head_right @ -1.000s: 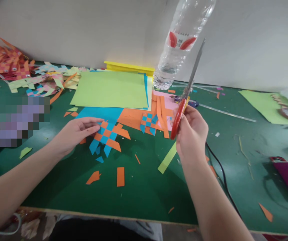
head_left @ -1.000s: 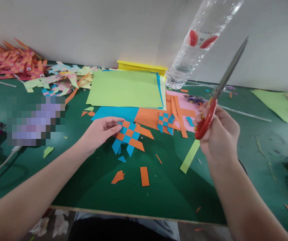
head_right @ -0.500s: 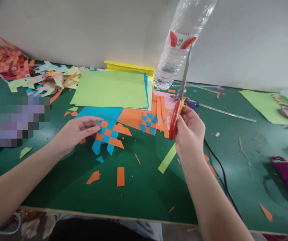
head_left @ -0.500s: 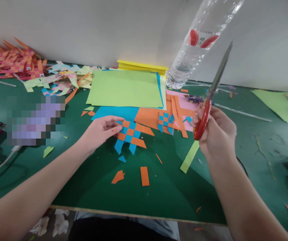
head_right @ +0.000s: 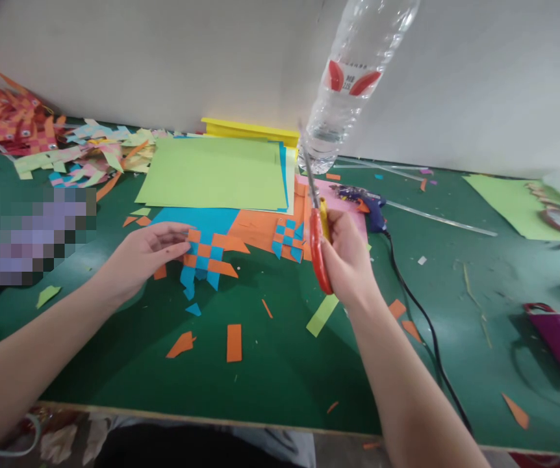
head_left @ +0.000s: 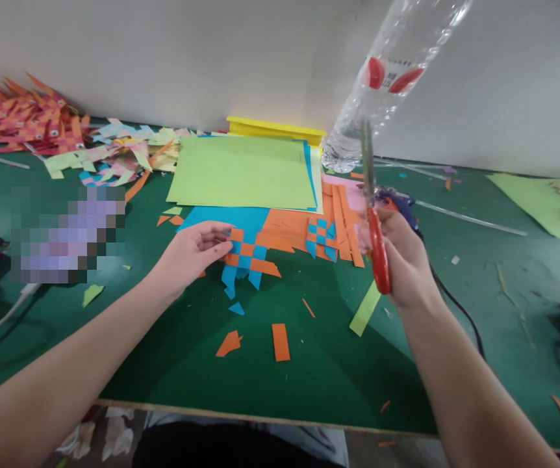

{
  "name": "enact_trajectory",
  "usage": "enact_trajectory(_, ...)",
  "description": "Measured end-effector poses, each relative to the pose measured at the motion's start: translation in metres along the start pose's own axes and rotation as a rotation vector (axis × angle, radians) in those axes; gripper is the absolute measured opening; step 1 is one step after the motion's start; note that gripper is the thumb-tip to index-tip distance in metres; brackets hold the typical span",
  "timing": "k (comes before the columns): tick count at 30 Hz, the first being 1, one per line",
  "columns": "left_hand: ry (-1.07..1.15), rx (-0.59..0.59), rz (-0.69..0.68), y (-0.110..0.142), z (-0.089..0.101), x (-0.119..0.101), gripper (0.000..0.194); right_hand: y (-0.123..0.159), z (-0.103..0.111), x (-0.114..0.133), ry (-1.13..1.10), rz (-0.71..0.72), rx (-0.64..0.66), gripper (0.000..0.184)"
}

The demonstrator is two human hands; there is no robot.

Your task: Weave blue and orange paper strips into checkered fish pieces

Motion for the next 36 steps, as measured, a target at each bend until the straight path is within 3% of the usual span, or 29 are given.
enact_trajectory(5,0.049,-0.156,-0.069,-0.001,0.008,-0.002,0.027,0.008,-0.014,0.002,0.141,0.015,0.27,0.038)
enact_trajectory(10,0.209,-0.283,-0.185,-0.001,0.016,-0.006,0.021,0.012,-0.019,0.011,0.307,0.073,0.389,0.047)
enact_trajectory(20,0.27,-0.27,-0.252,0.0,0.013,-0.01,0.018,0.015,-0.02,0.015,0.343,0.095,0.437,0.045)
enact_trajectory(36,0.229,-0.262,-0.207,0.0,0.013,-0.007,0.018,0.015,-0.017,0.015,0.322,0.09,0.462,0.041)
Point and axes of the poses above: each hand's wrist, its own y-axis away from the middle knuckle, its own z-axis out of the back of the hand, x = y × z, the point moved 5 cm from there along -y, towards the middle knuckle, and after that the axes turned 14 degrees about y, right-handed, at the moved point
